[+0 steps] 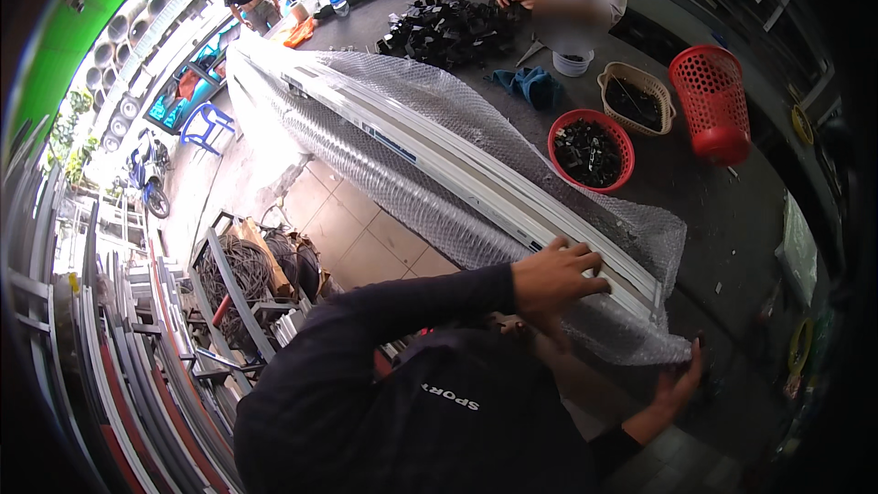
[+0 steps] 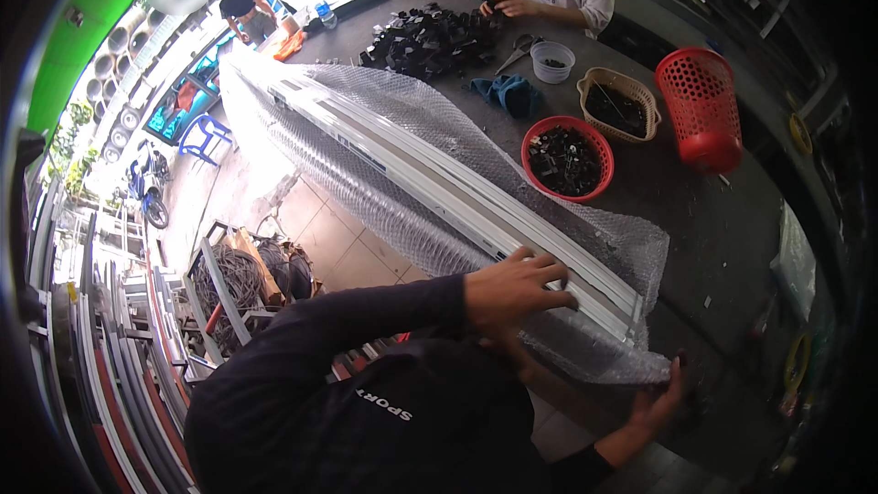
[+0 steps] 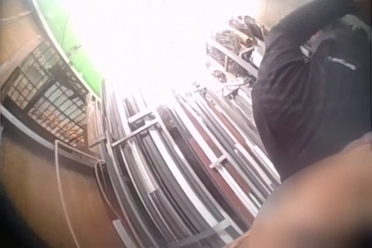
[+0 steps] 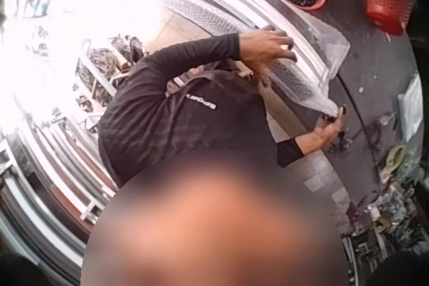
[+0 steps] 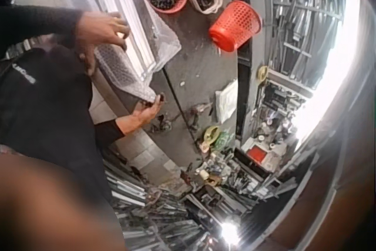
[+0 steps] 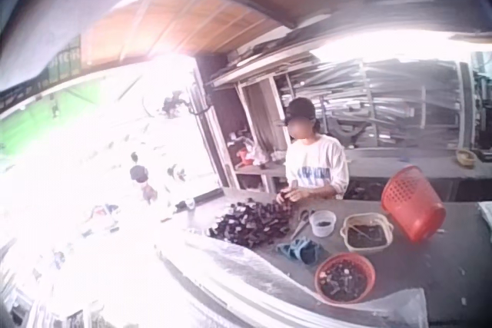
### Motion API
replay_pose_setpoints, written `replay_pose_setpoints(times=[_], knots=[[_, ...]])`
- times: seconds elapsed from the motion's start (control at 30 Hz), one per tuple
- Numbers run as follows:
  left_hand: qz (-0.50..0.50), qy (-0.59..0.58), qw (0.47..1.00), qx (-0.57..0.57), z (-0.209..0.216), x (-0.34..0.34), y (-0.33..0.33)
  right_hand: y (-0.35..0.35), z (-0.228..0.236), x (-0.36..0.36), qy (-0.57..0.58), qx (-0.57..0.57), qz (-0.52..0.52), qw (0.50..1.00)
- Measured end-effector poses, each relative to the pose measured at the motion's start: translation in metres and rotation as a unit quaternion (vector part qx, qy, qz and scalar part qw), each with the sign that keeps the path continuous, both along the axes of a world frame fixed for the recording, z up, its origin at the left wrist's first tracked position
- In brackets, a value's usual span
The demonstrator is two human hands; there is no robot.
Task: The person wraps a long metal frame with bubble wrap and secures it with clear packing tape. They smooth the wrap, fold edges, and apply tape along the length to hold the bubble wrap in place.
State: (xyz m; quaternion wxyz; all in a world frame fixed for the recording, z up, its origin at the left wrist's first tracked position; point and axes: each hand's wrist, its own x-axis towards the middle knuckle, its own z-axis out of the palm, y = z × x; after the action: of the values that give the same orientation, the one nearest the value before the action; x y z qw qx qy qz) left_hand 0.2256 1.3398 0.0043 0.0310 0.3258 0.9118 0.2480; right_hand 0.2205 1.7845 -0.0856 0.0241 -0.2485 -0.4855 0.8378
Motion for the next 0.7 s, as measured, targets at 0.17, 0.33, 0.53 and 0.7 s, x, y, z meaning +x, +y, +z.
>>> replay_pose_setpoints(times=[0.17,0.33,0.53,0.7], knots=[[0.097,0.090,0.983,-0.130,0.020,0.019,-0.048,0.000,-0.015,-0.027,0.003,-0.233,0.053,0.971],[0.103,0.021,0.993,-0.046,0.044,-0.041,-0.077,-0.027,-0.005,-0.016,0.047,0.109,0.148,0.982],[0.097,-0.180,0.974,-0.095,0.013,-0.152,-0.062,-0.045,-0.004,-0.028,-0.020,0.327,0.162,0.931],[0.089,-0.092,0.974,-0.186,-0.040,-0.162,-0.043,-0.042,-0.029,-0.056,0.008,0.565,0.107,0.818]])
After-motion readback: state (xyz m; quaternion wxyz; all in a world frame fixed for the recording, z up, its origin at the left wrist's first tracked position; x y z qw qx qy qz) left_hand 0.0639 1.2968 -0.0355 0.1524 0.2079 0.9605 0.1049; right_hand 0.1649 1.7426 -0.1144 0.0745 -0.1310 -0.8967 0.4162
